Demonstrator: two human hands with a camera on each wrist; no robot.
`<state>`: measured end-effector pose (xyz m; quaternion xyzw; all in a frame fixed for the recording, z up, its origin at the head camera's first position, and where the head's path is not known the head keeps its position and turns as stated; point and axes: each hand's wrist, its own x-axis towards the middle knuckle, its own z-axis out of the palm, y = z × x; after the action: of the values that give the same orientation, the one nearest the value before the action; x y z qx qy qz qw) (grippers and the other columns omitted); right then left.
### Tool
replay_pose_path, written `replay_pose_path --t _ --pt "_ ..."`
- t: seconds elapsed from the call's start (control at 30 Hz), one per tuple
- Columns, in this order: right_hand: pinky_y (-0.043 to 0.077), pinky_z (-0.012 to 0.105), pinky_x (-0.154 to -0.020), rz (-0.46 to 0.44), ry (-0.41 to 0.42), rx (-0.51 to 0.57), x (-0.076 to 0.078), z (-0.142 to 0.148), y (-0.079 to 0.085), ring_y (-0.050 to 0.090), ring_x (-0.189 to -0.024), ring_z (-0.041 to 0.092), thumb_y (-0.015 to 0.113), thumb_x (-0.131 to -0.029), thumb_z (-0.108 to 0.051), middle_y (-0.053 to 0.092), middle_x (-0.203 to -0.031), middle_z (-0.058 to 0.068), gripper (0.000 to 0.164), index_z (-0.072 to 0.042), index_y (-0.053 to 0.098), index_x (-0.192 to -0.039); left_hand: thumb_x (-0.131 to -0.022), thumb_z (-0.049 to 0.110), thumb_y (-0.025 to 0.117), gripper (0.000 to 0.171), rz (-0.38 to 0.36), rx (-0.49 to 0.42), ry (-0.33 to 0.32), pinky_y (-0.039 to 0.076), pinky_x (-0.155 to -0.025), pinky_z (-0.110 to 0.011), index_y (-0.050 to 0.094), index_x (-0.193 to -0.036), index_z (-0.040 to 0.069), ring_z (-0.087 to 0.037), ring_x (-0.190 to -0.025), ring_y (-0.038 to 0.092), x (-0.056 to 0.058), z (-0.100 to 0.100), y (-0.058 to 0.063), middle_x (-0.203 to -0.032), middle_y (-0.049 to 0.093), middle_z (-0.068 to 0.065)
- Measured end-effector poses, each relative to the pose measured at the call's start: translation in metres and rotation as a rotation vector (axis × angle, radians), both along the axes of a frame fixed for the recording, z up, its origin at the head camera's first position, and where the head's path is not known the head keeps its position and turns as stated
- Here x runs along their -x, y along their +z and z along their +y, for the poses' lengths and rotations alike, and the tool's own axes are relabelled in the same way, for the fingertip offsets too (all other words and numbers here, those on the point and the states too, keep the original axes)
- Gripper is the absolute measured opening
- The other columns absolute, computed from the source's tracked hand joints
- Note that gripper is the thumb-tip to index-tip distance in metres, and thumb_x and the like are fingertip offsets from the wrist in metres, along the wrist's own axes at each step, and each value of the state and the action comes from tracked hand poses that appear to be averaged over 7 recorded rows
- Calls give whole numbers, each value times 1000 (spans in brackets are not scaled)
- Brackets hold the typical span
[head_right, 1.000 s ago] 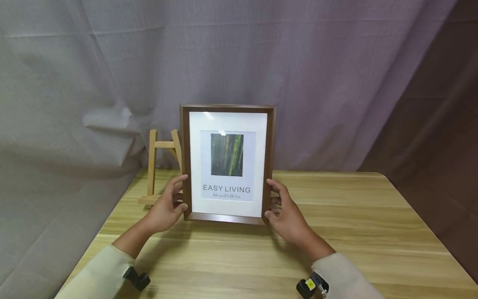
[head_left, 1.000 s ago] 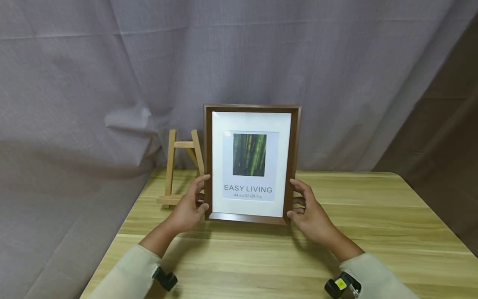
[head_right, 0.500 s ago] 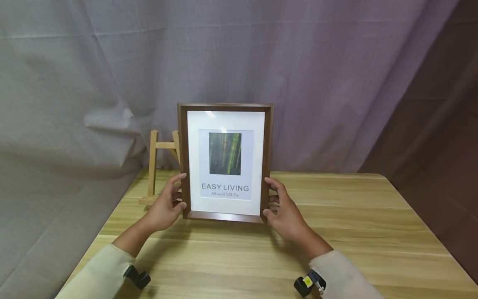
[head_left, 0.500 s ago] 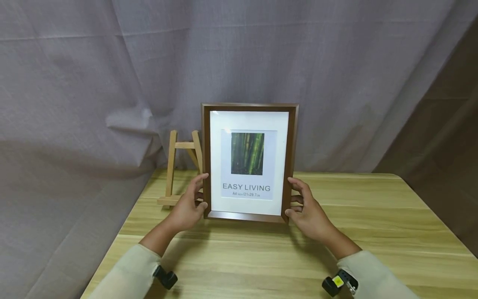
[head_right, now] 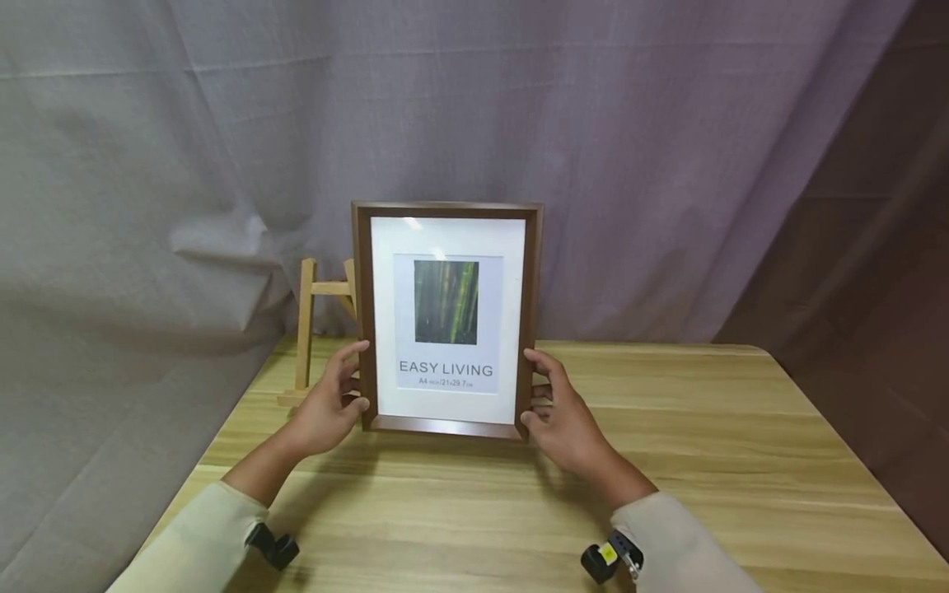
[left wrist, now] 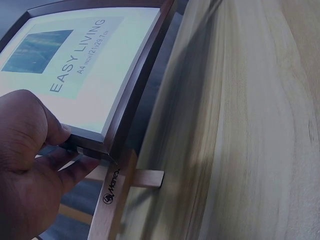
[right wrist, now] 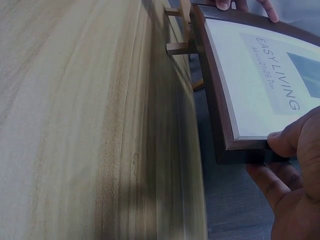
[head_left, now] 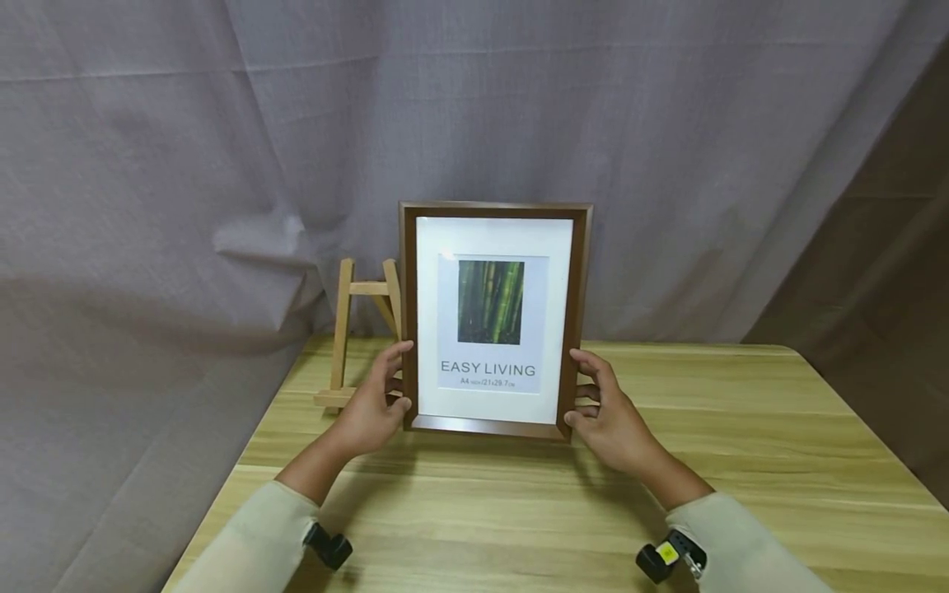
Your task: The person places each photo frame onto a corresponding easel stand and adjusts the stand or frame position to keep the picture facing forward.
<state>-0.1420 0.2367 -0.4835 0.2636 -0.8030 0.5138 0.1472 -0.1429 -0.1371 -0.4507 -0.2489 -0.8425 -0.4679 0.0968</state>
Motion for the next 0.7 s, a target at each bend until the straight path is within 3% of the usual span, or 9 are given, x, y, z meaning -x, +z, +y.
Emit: replay_pose_path --t 0.5,0.7 --pt "56 39 -90 19 4 10 3 0 -4 57 -118 40 65 -85 22 30 -151 23 98 -23 19 -159 -93 -20 55 86 41 3 7 55 -86 -44 22 -158 25 -43 -119 56 -2 2 1 -160 26 -28" --pt "55 45 -91 33 5 20 4 -1 -6 57 -118 41 66 -85 22 30 -151 24 97 -22 20 -159 -93 -19 55 86 52 9 10 54 -87 -46 21 -159 26 -43 -120 55 -2 2 -1 -160 26 -29"
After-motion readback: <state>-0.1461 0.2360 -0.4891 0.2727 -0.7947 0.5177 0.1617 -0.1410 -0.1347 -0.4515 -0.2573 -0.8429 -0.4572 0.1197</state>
